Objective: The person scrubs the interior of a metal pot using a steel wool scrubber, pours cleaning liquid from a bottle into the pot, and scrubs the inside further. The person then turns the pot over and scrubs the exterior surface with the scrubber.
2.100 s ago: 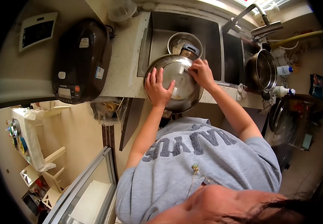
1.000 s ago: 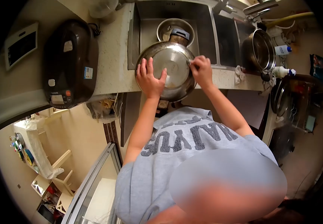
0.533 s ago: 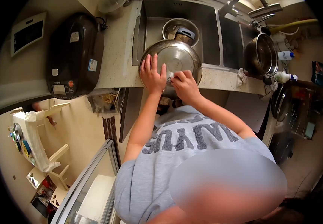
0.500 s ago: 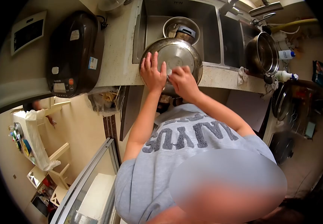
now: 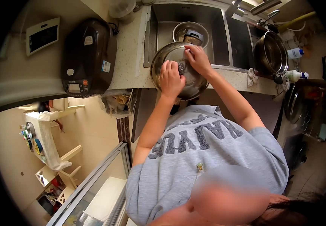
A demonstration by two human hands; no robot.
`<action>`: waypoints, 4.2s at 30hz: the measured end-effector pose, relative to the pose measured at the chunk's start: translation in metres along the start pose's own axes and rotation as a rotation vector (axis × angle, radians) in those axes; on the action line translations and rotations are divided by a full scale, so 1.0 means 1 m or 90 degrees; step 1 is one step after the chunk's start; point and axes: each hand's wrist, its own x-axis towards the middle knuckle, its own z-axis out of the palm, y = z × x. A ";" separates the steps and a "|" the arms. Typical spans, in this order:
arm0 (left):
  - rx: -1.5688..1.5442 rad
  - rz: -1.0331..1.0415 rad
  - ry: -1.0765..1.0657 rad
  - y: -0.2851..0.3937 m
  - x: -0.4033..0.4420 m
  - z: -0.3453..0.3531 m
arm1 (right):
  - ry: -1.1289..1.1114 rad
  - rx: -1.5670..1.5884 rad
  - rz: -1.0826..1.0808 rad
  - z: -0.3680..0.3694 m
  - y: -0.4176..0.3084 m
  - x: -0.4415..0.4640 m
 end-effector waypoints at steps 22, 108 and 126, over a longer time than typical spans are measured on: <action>-0.181 0.149 -0.068 0.019 -0.042 0.001 | 0.054 -0.167 -0.061 0.024 0.017 0.000; -0.226 -0.108 0.072 -0.070 0.049 0.019 | 0.039 -0.105 0.011 0.017 0.011 0.006; 0.002 0.115 0.036 -0.004 0.027 0.018 | 0.355 0.228 0.129 -0.035 0.042 -0.078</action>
